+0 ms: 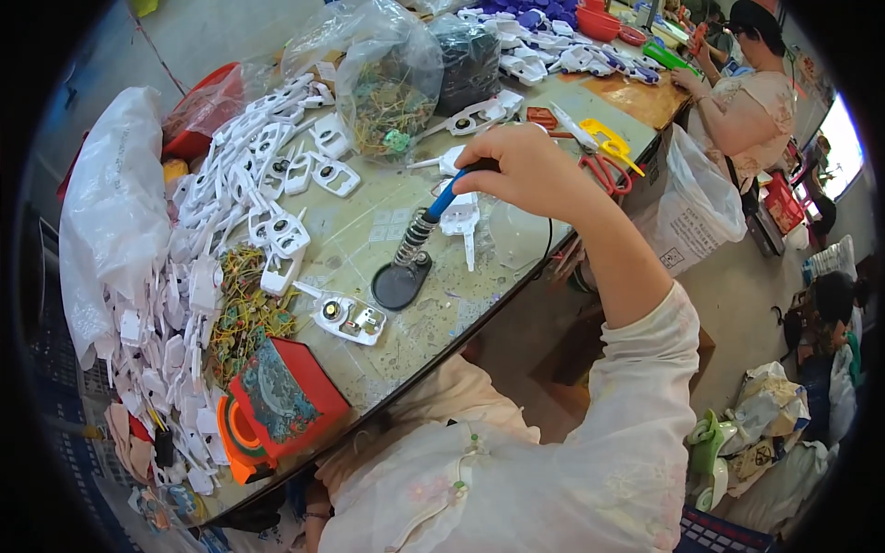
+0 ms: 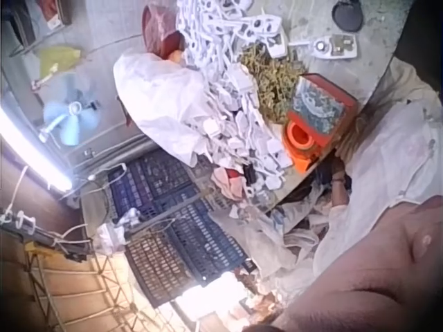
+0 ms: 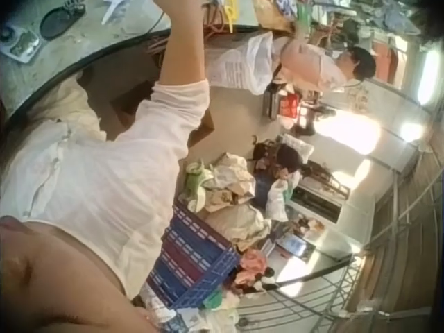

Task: Soldering components and wires onto a circuit board and assembling a toy part.

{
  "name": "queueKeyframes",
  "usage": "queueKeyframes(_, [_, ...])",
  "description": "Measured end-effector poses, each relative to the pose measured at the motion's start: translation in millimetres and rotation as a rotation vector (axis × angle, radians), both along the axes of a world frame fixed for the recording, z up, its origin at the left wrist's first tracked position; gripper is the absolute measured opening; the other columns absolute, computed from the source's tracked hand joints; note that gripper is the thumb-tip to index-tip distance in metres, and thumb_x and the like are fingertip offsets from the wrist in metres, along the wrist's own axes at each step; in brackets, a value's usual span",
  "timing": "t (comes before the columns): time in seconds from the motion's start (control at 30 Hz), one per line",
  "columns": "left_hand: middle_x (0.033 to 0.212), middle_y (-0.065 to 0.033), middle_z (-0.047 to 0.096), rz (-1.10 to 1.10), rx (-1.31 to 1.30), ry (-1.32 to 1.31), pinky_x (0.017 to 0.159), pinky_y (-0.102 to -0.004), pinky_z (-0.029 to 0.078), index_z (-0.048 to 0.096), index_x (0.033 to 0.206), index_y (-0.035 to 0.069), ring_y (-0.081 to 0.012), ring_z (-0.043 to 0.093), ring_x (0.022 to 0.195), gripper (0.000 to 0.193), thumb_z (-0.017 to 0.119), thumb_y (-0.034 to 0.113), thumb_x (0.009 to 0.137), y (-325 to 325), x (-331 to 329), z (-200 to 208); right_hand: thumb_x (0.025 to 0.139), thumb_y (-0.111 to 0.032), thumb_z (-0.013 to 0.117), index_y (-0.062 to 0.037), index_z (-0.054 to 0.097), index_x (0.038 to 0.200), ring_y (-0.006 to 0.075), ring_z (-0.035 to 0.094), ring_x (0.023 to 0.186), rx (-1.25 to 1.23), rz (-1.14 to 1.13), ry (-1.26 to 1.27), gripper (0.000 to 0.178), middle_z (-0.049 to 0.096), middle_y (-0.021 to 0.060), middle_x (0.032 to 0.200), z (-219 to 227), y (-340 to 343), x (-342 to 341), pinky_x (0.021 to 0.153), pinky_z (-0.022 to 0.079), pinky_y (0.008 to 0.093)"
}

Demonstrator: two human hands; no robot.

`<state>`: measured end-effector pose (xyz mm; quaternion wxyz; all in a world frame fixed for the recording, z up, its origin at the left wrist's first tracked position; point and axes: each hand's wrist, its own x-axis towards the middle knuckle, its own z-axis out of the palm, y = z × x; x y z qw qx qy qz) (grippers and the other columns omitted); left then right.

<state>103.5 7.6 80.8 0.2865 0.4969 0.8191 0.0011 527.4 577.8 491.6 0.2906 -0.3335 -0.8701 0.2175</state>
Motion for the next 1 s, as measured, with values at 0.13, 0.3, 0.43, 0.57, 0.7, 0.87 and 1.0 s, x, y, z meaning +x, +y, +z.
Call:
queueKeyframes(0.13, [0.09, -0.0198, 0.063, -0.026, -0.045, 0.006, 0.071, -0.044, 0.05, 0.06, 0.098, 0.004, -0.037, 0.061, 0.083, 0.024, 0.048, 0.02, 0.085, -31, 0, -27, 0.076, -0.023, 0.071, -0.0022, 0.067, 0.087, 0.0192, 0.057, 0.057, 0.091, -0.24, 0.063, 0.024, 0.061, 0.0088, 0.065, -6, -28, -5, 0.054, 0.045, 0.03])
queueKeyframes(0.3, [0.089, -0.0195, 0.063, -0.105, -0.052, 0.042, 0.071, -0.0439, 0.05, 0.061, 0.096, 0.004, -0.0364, 0.061, 0.082, 0.023, 0.047, 0.019, 0.085, 30, -58, -50, 0.078, -0.025, 0.067, -0.0044, 0.058, 0.07, 0.0295, 0.057, 0.059, 0.439, -0.277, 0.105, 0.024, 0.057, 0.0115, 0.066, -31, -60, -37, 0.054, 0.045, 0.0388])
queueKeyframes(0.43, [0.088, -0.0192, 0.062, -0.141, -0.054, 0.101, 0.071, -0.0438, 0.049, 0.061, 0.094, 0.003, -0.036, 0.061, 0.082, 0.022, 0.047, 0.018, 0.086, 23, -133, -55, 0.078, -0.019, 0.067, -0.0075, 0.052, 0.07, 0.0235, 0.055, 0.054, 0.547, -0.314, 0.172, 0.02, 0.051, 0.0067, 0.061, -36, -83, -56, 0.047, 0.044, 0.0339])
queueKeyframes(0.57, [0.087, -0.0189, 0.062, -0.159, -0.069, 0.158, 0.071, -0.0438, 0.049, 0.061, 0.093, 0.003, -0.0355, 0.061, 0.081, 0.022, 0.046, 0.018, 0.086, 30, -129, -70, 0.075, -0.016, 0.072, -0.0047, 0.062, 0.079, 0.0226, 0.056, 0.054, 0.533, -0.416, 0.159, 0.016, 0.057, 0.0076, 0.062, -50, -95, -58, 0.047, 0.043, 0.032])
queueKeyframes(0.7, [0.086, -0.0186, 0.062, -0.151, -0.091, 0.2, 0.071, -0.0437, 0.049, 0.061, 0.091, 0.003, -0.0351, 0.061, 0.08, 0.021, 0.045, 0.017, 0.086, 16, -118, -81, 0.075, -0.017, 0.072, -0.0046, 0.062, 0.086, 0.023, 0.056, 0.055, 0.519, -0.361, 0.205, 0.019, 0.057, 0.0074, 0.065, -49, -99, -69, 0.047, 0.043, 0.0316])
queueKeyframes(0.87, [0.085, -0.0183, 0.062, -0.066, -0.115, 0.251, 0.071, -0.0436, 0.049, 0.061, 0.089, 0.003, -0.0345, 0.06, 0.079, 0.021, 0.044, 0.016, 0.086, -18, -77, -109, 0.084, -0.022, 0.064, -0.0025, 0.056, 0.112, 0.0212, 0.063, 0.069, 0.007, -0.199, 0.467, 0.035, 0.063, 0.0125, 0.088, -26, -88, -34, 0.057, 0.049, 0.029])
queueKeyframes(1.0, [0.084, -0.018, 0.061, -0.049, -0.134, 0.28, 0.072, -0.0435, 0.049, 0.061, 0.087, 0.003, -0.0341, 0.06, 0.078, 0.021, 0.044, 0.015, 0.087, -30, -50, -121, 0.078, 0.003, 0.054, -0.0084, 0.05, 0.125, 0.0307, 0.058, 0.094, 0.304, -0.592, -0.333, 0.049, 0.058, 0.0133, 0.109, -48, 9, 50, 0.081, 0.047, 0.0353])
